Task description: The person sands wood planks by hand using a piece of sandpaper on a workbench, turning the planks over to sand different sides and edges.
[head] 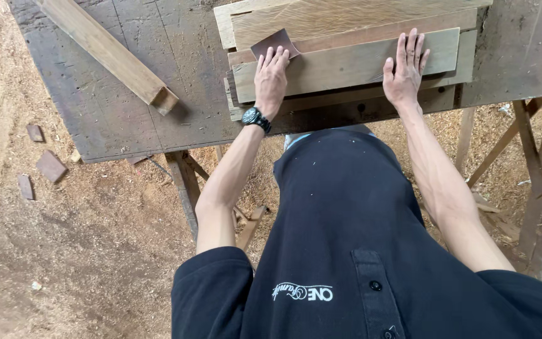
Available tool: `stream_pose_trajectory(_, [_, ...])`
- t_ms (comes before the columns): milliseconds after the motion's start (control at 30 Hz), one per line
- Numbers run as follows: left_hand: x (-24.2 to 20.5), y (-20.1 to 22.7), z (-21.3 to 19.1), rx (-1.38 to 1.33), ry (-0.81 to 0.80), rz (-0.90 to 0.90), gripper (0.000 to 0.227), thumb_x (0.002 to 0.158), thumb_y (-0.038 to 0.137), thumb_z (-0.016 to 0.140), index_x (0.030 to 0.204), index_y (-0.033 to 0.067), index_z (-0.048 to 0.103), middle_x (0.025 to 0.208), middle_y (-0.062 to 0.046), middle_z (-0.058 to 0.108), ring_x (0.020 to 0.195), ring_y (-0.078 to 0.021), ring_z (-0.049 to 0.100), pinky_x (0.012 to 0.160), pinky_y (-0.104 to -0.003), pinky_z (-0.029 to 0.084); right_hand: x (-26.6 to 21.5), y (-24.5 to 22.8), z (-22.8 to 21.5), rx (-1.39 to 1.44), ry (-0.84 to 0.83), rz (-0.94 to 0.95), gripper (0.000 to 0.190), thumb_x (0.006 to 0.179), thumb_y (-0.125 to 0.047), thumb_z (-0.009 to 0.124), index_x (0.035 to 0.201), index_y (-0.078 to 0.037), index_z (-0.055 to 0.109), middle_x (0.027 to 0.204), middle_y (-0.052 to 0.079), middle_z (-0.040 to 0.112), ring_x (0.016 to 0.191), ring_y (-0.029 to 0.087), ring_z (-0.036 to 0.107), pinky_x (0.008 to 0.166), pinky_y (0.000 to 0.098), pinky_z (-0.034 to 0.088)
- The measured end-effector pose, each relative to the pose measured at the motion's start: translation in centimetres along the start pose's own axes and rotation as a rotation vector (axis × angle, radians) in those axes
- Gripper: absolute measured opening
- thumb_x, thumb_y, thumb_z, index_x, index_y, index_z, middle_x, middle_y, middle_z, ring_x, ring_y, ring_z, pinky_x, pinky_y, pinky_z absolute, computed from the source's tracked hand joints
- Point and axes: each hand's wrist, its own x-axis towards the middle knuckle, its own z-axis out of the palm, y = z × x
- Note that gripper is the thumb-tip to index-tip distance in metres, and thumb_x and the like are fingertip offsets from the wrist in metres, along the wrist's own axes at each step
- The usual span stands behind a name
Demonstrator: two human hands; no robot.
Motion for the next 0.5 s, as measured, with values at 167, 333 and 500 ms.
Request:
stream_pose_trajectory(167, [1.2, 7.5, 4.7, 0.069, 0.016, 0.046, 0.05, 0.095, -0.009, 0.047, 0.14, 0.0077, 0.059, 0.15, -0.013, 0.056, 0.143, -0.0309, 0.048, 0.123, -0.049, 0.034, 0.4, 0.2, -0.1, -0.004, -0.005, -0.024, 0.063, 0.117, -0.028, 0.04, 0.173, -0.011, 0.016, 0.179, 0.012, 0.005, 0.166, 0.031, 0.001, 0.134, 0.0515, -0.003])
stream_pose_trajectory(333, [0.6, 9.6, 6.7, -0.03, 0.048, 0.083, 0.049, 0.096, -0.006, 0.051, 0.143, 0.0081, 0.057, 0.152, -0.011, 0.053, 0.146, -0.0299, 0.044, 0.125, -0.047, 0.033, 0.3, 0.9, 0.2, -0.021, -0.015, -0.051, 0.064, 0.118, -0.026, 0.039, 0.174, -0.008, 0.014, 0.179, 0.014, 0.003, 0.165, 0.031, -0.002, 0.133, 0.0509, -0.006])
stream_pose_trajectory(500, [-1.9, -0.7, 2.4, 0.132, 0.188, -0.081, 0.048, 0.103, -0.01, 0.048, 0.141, 0.0143, 0.061, 0.149, -0.008, 0.058, 0.144, -0.0239, 0.049, 0.127, -0.042, 0.036, 0.5, 1.3, 0.9, -0.089, -0.004, -0.054, 0.063, 0.12, -0.027, 0.037, 0.176, -0.011, 0.012, 0.181, 0.011, 0.0, 0.167, 0.028, -0.005, 0.135, 0.0477, -0.008])
